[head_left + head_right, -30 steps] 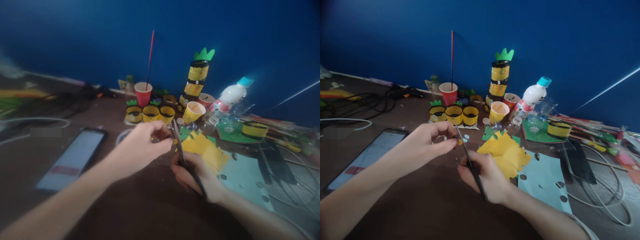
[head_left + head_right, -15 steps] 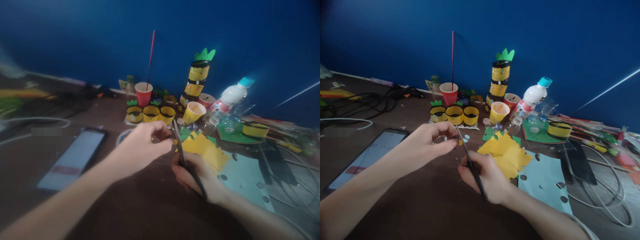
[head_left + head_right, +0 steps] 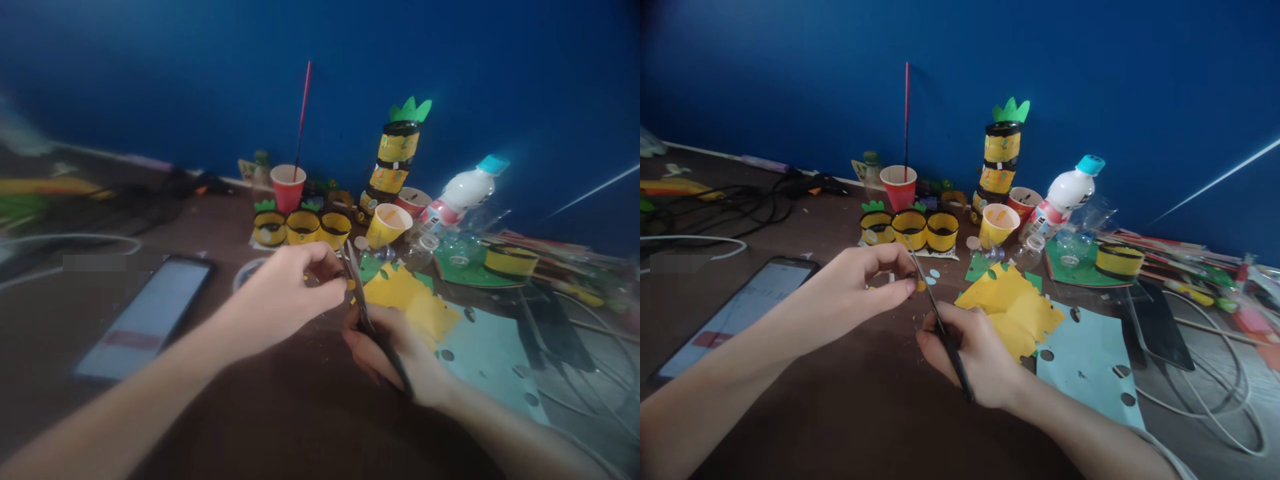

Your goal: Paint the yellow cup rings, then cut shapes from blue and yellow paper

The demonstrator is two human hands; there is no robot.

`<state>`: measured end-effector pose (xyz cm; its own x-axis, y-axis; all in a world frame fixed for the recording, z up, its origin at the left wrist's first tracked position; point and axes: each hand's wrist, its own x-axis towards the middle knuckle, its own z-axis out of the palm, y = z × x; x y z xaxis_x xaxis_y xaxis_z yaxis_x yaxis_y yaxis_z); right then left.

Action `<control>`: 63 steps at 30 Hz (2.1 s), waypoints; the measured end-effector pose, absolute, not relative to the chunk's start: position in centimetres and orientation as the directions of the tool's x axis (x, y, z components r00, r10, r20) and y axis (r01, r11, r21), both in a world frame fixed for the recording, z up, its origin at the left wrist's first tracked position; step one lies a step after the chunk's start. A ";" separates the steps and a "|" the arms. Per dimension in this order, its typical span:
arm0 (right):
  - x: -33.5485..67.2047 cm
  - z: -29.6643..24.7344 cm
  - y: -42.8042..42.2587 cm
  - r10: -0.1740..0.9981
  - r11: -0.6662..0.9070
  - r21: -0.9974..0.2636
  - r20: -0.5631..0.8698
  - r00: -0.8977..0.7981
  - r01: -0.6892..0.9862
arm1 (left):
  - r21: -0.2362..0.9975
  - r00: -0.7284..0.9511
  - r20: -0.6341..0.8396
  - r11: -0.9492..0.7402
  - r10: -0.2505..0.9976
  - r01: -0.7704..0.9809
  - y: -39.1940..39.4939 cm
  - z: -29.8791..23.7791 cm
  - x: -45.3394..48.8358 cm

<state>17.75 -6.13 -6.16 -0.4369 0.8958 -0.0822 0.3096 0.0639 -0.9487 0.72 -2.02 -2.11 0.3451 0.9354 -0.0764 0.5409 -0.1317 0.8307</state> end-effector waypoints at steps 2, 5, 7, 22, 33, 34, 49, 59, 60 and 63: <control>17.8 -6.2 -6.1 0.894 0.067 -0.947 -0.083 -0.440 0.313 | 0.837 0.349 -0.072 -0.133 0.934 0.531 -2.0 -2.1 0.7; 17.8 -6.3 -6.2 0.889 0.072 -0.945 -0.083 -0.449 0.319 | 0.842 0.348 -0.080 -0.124 0.934 0.526 -2.1 -2.1 0.7; 17.8 -6.3 -6.2 0.889 0.074 -0.945 -0.083 -0.451 0.320 | 0.843 0.348 -0.083 -0.121 0.934 0.524 -2.2 -2.1 0.7; 17.9 -6.5 -6.2 0.889 0.065 -0.940 -0.098 -0.447 0.336 | 0.850 0.335 -0.105 -0.091 0.936 0.519 -2.1 -2.2 0.7; 18.1 -7.0 -5.9 0.922 -0.066 -0.979 -0.134 -0.363 0.193 | 0.739 0.352 -0.077 -0.184 0.933 0.649 0.1 -3.4 -0.6; 18.2 -7.1 -5.7 0.931 -0.055 -0.984 -0.111 -0.346 0.169 | 0.707 0.361 -0.085 -0.199 0.929 0.679 0.7 -4.0 -0.9; 18.6 -8.3 -4.3 0.949 -0.149 -0.987 -0.127 -0.288 -0.057 | 0.293 0.319 0.049 -0.319 0.946 0.901 3.9 -11.7 -1.6; 18.8 -8.2 -4.0 0.956 -0.142 -0.990 -0.130 -0.264 -0.027 | 0.349 0.400 -0.015 -0.370 0.916 0.861 3.7 -10.2 -0.2; 18.8 -8.2 -4.0 0.958 -0.133 -0.991 -0.123 -0.261 -0.019 | 0.348 0.405 -0.014 -0.375 0.914 0.859 3.7 -10.2 -0.2; 18.8 -8.0 -4.1 0.959 -0.126 -0.992 -0.121 -0.258 -0.001 | 0.346 0.424 -0.002 -0.397 0.906 0.850 3.7 -10.5 0.1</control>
<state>18.84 -4.06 -7.98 -0.2577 0.9586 -0.1211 -0.0009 -0.1256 -0.9921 0.06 3.68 -10.54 0.4243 0.9055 -0.0019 0.8498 -0.3975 0.3461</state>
